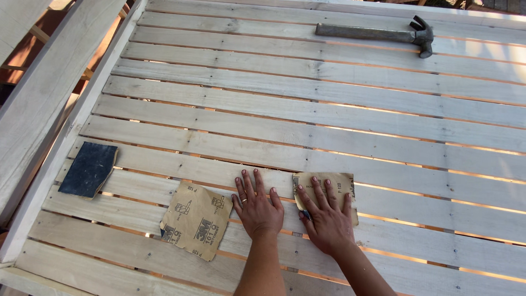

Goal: The person sands the slatted wooden panels of furniture frames by hand, rubbing sandpaper back and forth across the boards and moving between different sections of the frame. They reposition sandpaper sheets and continue sanding other areas of the slats.

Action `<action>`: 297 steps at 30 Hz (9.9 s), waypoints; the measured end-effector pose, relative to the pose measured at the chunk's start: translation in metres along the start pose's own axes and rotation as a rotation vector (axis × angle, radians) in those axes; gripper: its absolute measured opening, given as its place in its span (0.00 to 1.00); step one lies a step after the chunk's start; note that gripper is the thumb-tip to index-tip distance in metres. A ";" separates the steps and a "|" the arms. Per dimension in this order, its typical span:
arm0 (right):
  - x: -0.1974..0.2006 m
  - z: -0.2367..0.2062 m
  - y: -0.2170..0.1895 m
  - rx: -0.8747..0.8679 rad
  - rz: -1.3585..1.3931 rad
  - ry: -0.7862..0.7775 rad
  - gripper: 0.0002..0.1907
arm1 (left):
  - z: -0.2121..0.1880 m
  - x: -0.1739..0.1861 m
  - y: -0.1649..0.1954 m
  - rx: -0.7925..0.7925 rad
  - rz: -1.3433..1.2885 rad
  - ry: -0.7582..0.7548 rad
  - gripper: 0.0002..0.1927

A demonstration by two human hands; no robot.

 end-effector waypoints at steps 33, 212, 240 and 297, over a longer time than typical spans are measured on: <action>0.006 0.013 -0.014 -0.026 0.115 0.031 0.31 | -0.003 -0.004 -0.002 -0.028 -0.025 0.065 0.36; -0.062 -0.164 0.048 -0.274 0.028 0.069 0.32 | -0.132 -0.050 0.016 -0.301 0.087 -0.131 0.31; -0.093 -0.162 0.029 -0.324 0.183 0.162 0.33 | -0.139 -0.046 0.020 -0.379 0.005 -0.063 0.33; -0.140 -0.253 0.058 -1.139 0.458 0.234 0.40 | -0.192 -0.102 0.020 -1.392 0.224 -0.298 0.35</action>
Point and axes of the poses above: each hand's wrist, its own z-axis towards the middle knuckle, its own x-axis out of the back of the hand, y = z × x, the point moved 5 cm from there along z, towards the middle knuckle, and after that the axes turned 3 degrees about -y, right-handed, at the moved point
